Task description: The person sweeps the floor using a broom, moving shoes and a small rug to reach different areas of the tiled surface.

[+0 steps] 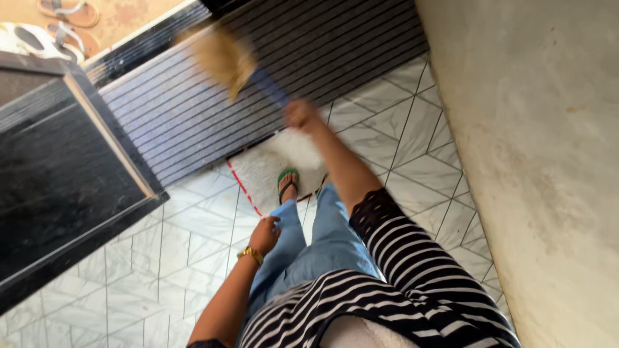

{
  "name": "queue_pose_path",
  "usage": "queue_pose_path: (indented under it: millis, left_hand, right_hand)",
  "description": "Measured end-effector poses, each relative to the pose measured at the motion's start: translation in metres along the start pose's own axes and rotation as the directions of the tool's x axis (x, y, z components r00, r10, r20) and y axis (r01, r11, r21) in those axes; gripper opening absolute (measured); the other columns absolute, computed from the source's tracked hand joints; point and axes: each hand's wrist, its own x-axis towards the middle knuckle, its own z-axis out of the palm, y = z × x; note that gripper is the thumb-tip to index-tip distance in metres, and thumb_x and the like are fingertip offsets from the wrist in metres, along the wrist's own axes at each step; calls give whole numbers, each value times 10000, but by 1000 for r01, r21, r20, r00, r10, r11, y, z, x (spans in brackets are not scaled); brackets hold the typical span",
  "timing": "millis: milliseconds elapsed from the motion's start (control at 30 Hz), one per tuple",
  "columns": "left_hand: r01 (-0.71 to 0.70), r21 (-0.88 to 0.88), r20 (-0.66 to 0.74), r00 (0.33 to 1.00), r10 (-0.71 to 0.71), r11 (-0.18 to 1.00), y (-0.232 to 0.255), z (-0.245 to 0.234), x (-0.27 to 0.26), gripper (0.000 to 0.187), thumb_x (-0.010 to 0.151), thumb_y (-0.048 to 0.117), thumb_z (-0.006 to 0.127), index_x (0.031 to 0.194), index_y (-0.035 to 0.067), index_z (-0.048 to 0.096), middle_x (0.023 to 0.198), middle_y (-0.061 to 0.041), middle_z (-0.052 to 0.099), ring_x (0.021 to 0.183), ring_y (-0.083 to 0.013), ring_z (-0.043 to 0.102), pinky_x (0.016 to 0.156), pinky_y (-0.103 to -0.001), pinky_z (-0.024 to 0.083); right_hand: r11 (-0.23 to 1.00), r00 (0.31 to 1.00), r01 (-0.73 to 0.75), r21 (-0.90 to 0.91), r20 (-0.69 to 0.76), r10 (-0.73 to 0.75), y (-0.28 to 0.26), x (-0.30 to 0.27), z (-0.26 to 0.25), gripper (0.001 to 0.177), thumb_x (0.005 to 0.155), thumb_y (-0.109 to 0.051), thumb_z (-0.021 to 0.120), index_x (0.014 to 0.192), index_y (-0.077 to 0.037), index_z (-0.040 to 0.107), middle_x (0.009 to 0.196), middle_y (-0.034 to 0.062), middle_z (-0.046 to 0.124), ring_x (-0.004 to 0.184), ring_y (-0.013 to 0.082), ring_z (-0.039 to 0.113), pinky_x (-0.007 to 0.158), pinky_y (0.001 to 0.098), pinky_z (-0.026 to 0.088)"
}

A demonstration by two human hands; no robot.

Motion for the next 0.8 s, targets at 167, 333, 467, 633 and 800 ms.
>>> queue_pose_path:
  millis: [167, 333, 467, 633, 800]
  left_hand:
    - [-38, -18, -7, 999, 38, 999, 27, 22, 18, 336, 849, 150, 732, 1174, 106, 656, 1050, -173, 687, 968, -330, 689, 843, -432, 556]
    - [-43, -1, 45, 998, 43, 999, 54, 25, 23, 330, 851, 160, 732, 1169, 109, 659, 1043, -176, 696, 970, -328, 700, 848, -425, 562]
    - [-63, 17, 95, 994, 61, 998, 76, 24, 37, 332, 848, 158, 714, 1169, 97, 654, 1051, -186, 680, 972, -343, 690, 849, -436, 557]
    - [-78, 22, 46, 996, 77, 997, 105, 18, 66, 326, 862, 149, 696, 1180, 87, 654, 1054, -191, 672, 975, -354, 677, 869, -442, 548]
    - [-93, 68, 118, 989, 85, 993, 125, 12, 65, 350, 859, 167, 702, 1196, 88, 646, 1056, -187, 671, 981, -353, 662, 878, -435, 540]
  right_hand:
    - [853, 977, 191, 486, -9, -213, -159, -34, -141, 426, 997, -210, 555, 596, -176, 414, 478, 14, 407, 351, 142, 387, 349, 320, 308]
    - [733, 781, 594, 332, -456, -426, -58, -108, -116, 464, 1079, -397, 409, 718, -118, 489, 561, 79, 490, 444, 218, 462, 430, 397, 427]
    - [799, 909, 393, 455, -322, -264, -18, -161, -42, 339, 944, -46, 601, 1103, -308, 747, 687, 69, 551, 477, 135, 509, 394, 280, 421]
    - [616, 895, 328, 716, -444, 39, -122, -101, -93, 128, 986, -40, 615, 908, 47, 561, 677, 97, 538, 459, 121, 451, 381, 217, 364]
    - [425, 809, 561, 710, -579, -101, -100, -107, -91, 250, 922, -68, 543, 690, -105, 458, 522, 53, 471, 375, 131, 388, 303, 279, 299]
